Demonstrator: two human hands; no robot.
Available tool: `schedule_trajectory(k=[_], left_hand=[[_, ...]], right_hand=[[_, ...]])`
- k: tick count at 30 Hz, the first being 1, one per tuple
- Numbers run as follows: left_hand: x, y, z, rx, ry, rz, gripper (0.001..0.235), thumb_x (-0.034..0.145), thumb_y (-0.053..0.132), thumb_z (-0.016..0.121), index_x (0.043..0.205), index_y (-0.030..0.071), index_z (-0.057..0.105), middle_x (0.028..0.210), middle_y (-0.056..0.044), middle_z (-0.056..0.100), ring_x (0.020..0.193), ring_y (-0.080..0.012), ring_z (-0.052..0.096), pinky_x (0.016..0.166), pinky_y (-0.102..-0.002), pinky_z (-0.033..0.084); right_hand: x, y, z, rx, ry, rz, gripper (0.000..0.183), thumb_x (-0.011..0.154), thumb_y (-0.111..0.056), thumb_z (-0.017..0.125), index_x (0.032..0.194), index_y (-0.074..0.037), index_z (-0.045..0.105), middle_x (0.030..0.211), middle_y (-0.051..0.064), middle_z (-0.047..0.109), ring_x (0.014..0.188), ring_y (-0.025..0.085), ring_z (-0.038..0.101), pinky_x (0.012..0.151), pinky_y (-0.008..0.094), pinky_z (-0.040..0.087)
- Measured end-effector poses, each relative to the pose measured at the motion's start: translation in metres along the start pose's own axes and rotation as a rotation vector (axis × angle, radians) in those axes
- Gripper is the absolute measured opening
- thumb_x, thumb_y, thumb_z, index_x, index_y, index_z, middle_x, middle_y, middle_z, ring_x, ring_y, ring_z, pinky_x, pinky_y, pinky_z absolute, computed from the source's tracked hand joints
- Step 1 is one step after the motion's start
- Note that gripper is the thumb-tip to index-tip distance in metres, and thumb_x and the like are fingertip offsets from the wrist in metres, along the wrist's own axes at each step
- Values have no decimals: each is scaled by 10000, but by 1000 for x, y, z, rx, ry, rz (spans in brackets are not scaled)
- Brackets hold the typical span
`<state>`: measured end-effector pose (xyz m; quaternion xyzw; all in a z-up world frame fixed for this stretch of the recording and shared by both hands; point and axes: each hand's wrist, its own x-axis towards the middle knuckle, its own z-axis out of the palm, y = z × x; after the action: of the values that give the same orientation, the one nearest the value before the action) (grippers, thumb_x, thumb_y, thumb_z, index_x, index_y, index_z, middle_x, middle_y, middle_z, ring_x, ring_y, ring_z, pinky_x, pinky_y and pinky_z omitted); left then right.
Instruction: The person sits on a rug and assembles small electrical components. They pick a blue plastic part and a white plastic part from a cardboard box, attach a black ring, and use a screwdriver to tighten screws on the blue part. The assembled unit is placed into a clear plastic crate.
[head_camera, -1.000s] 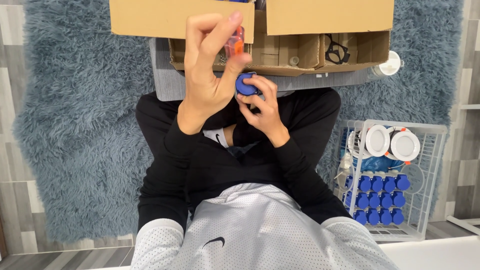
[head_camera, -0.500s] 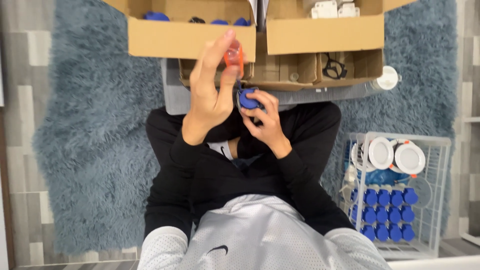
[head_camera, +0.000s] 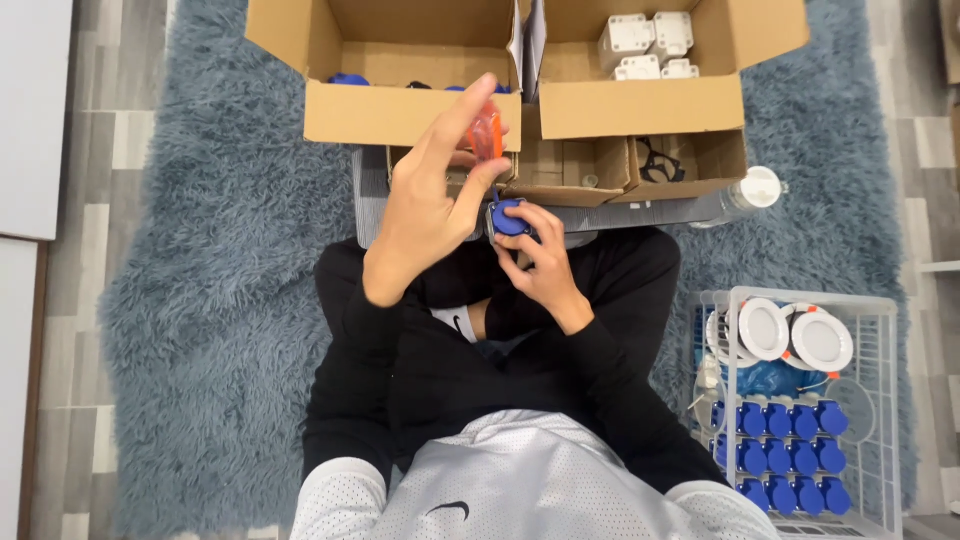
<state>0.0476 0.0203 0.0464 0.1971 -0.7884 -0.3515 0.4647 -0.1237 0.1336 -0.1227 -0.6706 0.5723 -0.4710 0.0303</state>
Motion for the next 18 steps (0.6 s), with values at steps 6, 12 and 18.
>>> schedule_trajectory(k=[6, 12, 18], left_hand=[[-41, 41, -32, -74, 1, 33, 738, 992, -89, 816, 1606, 66, 438, 1260, -86, 781, 1004, -180, 741, 916, -290, 612], [-121, 10, -16, -252, -312, -24, 321, 991, -6, 745, 1301, 74, 748, 1177, -134, 784, 1031, -376, 783, 913, -479, 641], [-198, -20, 29, -272, -502, -171, 339, 892, -174, 701, 1156, 23, 779, 1155, -178, 762, 979, -404, 765, 889, -505, 634]], right_hand=[[3, -7, -8, -13, -37, -10, 226, 855, -28, 883, 1062, -75, 805, 1479, 97, 619, 1448, 367, 561, 1227, 466, 445], [-6, 17, 7, -144, 170, -15, 475, 874, -275, 959, 1264, -124, 735, 1424, 145, 641, 1291, 401, 647, 1103, 518, 533], [-9, 15, 22, -371, 214, 90, 846, 827, -514, 976, 1439, -62, 607, 1291, 179, 623, 1128, 402, 692, 930, 496, 549]])
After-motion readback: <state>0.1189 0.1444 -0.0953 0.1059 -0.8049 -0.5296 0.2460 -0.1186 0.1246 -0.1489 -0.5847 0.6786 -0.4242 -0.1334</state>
